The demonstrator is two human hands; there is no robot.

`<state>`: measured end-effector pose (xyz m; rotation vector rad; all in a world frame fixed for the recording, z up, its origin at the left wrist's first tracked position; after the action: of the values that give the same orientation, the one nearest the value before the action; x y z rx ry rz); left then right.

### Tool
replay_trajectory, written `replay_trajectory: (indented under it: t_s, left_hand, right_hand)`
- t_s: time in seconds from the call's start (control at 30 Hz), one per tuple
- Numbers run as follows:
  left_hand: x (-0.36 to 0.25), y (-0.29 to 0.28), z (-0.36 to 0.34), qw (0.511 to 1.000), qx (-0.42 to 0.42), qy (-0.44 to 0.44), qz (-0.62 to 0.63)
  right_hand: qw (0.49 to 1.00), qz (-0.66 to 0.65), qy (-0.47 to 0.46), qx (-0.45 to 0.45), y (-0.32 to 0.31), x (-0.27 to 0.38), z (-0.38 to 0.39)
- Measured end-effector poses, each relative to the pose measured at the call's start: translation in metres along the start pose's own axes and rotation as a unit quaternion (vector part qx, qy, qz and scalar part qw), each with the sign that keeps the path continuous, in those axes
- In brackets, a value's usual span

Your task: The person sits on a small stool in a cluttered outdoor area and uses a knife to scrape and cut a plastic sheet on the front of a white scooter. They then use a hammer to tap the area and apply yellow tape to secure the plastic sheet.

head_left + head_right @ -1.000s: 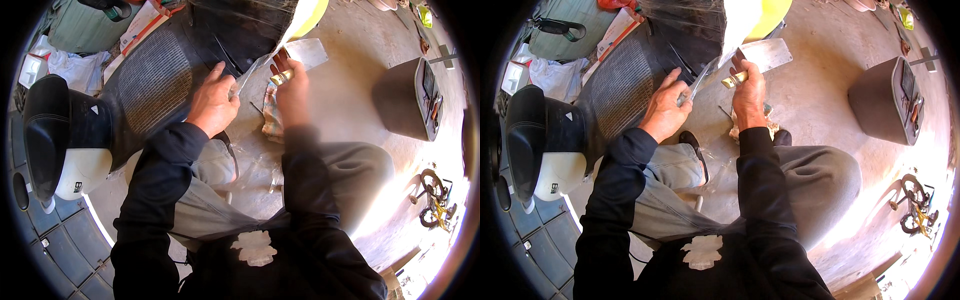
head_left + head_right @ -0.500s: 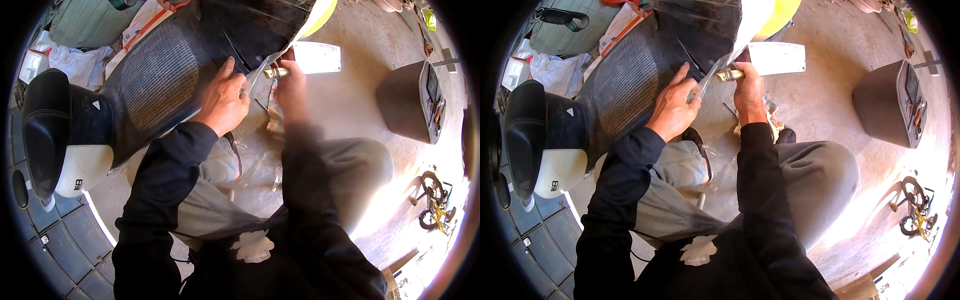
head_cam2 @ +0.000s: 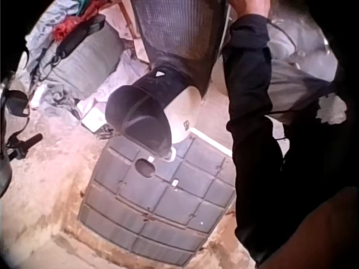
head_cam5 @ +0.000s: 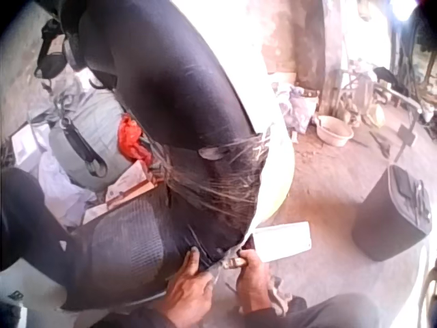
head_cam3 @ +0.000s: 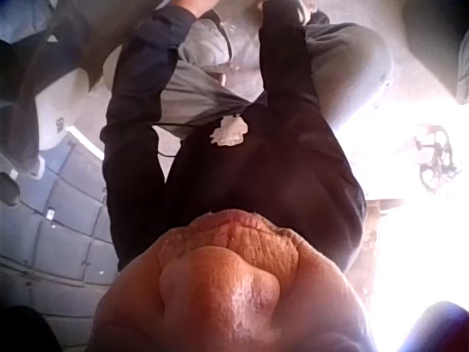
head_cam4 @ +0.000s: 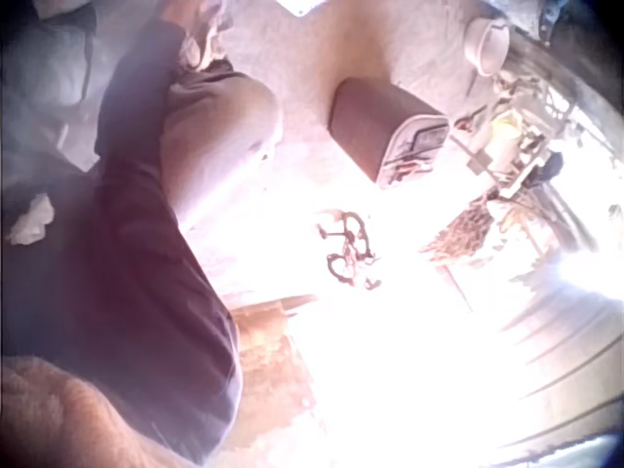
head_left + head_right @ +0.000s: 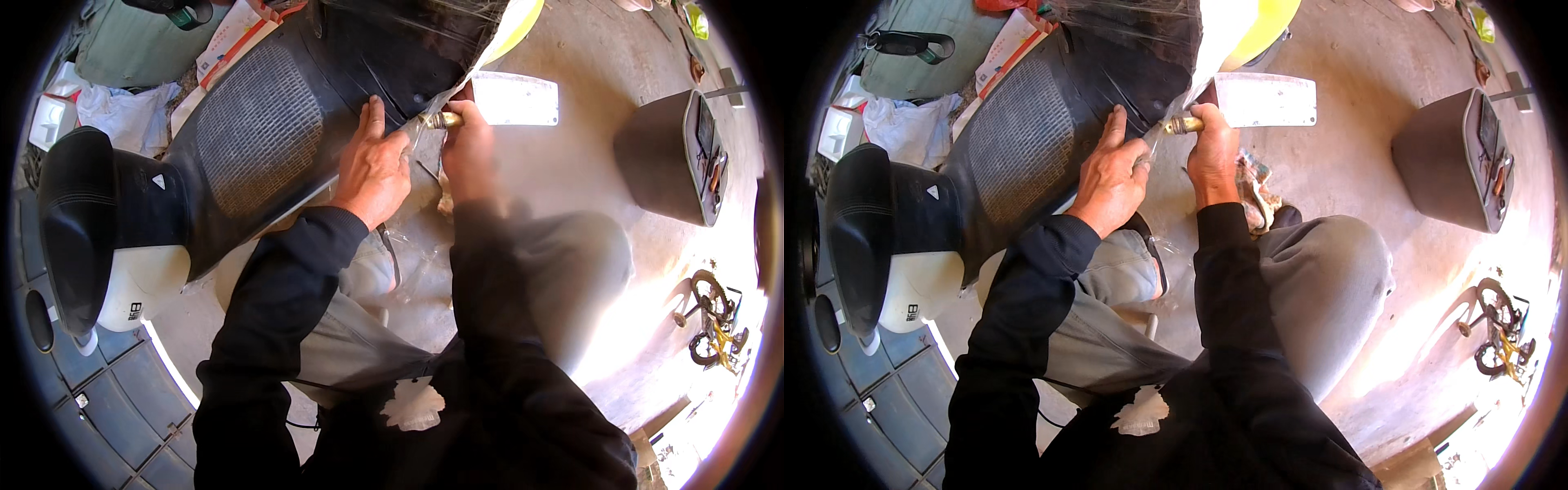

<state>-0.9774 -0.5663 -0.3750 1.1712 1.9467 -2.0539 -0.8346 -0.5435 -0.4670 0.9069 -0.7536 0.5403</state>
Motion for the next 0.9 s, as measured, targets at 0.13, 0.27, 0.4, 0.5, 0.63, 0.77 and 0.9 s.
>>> replay_trajectory:
  t_s: [0.13,0.27,0.4,0.5,0.63,0.77,0.9]
  left_hand:
    - [-0.007,0.001,0.002,1.0,0.012,-0.02,0.012]
    - [-0.009,0.003,0.009,1.0,0.004,0.006,-0.025]
    - [-0.019,-0.005,0.017,0.992,-0.004,0.007,0.128]
    - [-0.005,-0.023,0.01,0.965,0.035,-0.128,0.228]
    - [0.033,-0.036,-0.017,0.962,-0.061,-0.143,0.225]
    - [0.04,-0.047,-0.037,0.994,0.031,-0.097,-0.043]
    - [0.037,-0.04,-0.045,0.995,0.014,-0.08,-0.053]
  right_hand:
    - [0.994,-0.097,-0.042,0.034,-0.007,-0.008,-0.015]
    - [0.997,-0.066,-0.019,0.047,-0.008,-0.004,-0.014]
    - [0.994,-0.079,-0.003,0.077,-0.012,-0.009,-0.022]
    - [0.991,-0.081,-0.03,0.103,-0.007,-0.004,-0.019]
    - [0.991,-0.068,-0.033,0.114,-0.007,-0.005,-0.02]
    - [0.992,-0.063,-0.038,0.101,-0.006,-0.005,-0.02]
    - [0.991,-0.074,-0.049,0.097,-0.007,-0.01,-0.021]
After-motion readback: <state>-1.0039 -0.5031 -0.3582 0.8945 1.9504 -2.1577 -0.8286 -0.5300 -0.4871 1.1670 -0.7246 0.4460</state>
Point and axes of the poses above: each hand's wrist, its own z-axis away from the middle knuckle, its own y-axis out of the palm, x = y × z, the point moved 2 cm from there along -z, towards the middle knuckle, and after that the axes turned 11 degrees about z, right-handed, at the moved point
